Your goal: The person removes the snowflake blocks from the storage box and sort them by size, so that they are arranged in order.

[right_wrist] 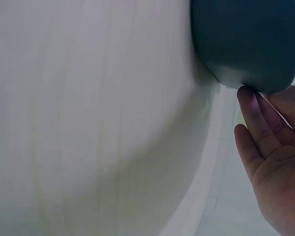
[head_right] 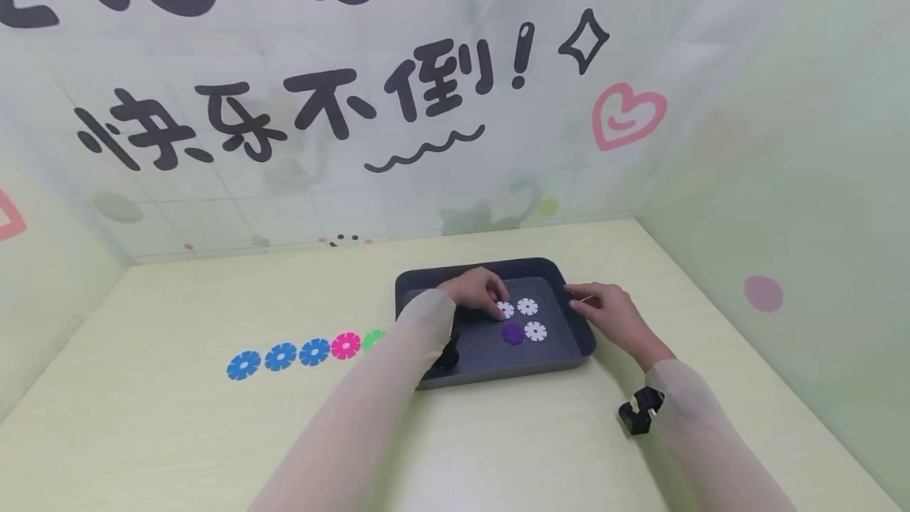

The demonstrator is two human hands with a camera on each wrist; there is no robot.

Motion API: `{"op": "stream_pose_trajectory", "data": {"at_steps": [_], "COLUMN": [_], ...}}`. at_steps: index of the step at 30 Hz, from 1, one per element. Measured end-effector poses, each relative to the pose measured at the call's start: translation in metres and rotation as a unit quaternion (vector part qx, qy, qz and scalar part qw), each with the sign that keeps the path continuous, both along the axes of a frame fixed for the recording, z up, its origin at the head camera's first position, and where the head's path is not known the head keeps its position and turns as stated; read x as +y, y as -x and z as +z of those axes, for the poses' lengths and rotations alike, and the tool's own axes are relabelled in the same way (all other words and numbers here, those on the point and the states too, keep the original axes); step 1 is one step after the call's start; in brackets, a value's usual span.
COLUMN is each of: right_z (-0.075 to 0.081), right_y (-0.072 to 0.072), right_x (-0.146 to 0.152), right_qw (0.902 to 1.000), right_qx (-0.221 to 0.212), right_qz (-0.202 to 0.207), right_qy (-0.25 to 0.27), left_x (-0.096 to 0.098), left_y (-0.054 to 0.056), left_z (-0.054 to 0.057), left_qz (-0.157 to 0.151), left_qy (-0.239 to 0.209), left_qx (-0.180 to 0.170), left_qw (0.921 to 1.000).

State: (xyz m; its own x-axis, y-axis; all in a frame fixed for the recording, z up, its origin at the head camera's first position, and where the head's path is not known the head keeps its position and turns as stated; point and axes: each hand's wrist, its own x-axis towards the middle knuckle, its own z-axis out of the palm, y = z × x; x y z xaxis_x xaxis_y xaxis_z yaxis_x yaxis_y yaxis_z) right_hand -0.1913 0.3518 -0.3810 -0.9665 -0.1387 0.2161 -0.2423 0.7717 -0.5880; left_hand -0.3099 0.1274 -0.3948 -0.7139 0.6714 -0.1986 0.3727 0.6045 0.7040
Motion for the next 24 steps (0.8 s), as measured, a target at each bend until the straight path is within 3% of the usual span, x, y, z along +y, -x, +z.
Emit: {"op": "stream_pose_trajectory", "data": {"at_steps": [11,16,24], "right_z": [-0.002,-0.002,-0.003], "right_y": [0.002,0.000,-0.001], "right_x": [0.000,0.003,0.002], "right_qw": [1.0000,0.9999,1.0000], "right_qx": [0.000,0.002,0.002], "right_qz": [-0.004,-0.007,-0.008], "right_qy": [-0.006,-0.007,-0.003], "left_x": [-0.018,-0.031,-0.062], "left_y": [-0.007,-0.004,-0.001], "left_z": [0.018,0.023,0.032], "left_qz": [0.027,0.014,-0.012], "left_qy": [-0.009,-0.025,-0.020], "left_qx": [0.013,0.009,0.066], "left_qw": [0.9995,0.9995,0.9975]}}
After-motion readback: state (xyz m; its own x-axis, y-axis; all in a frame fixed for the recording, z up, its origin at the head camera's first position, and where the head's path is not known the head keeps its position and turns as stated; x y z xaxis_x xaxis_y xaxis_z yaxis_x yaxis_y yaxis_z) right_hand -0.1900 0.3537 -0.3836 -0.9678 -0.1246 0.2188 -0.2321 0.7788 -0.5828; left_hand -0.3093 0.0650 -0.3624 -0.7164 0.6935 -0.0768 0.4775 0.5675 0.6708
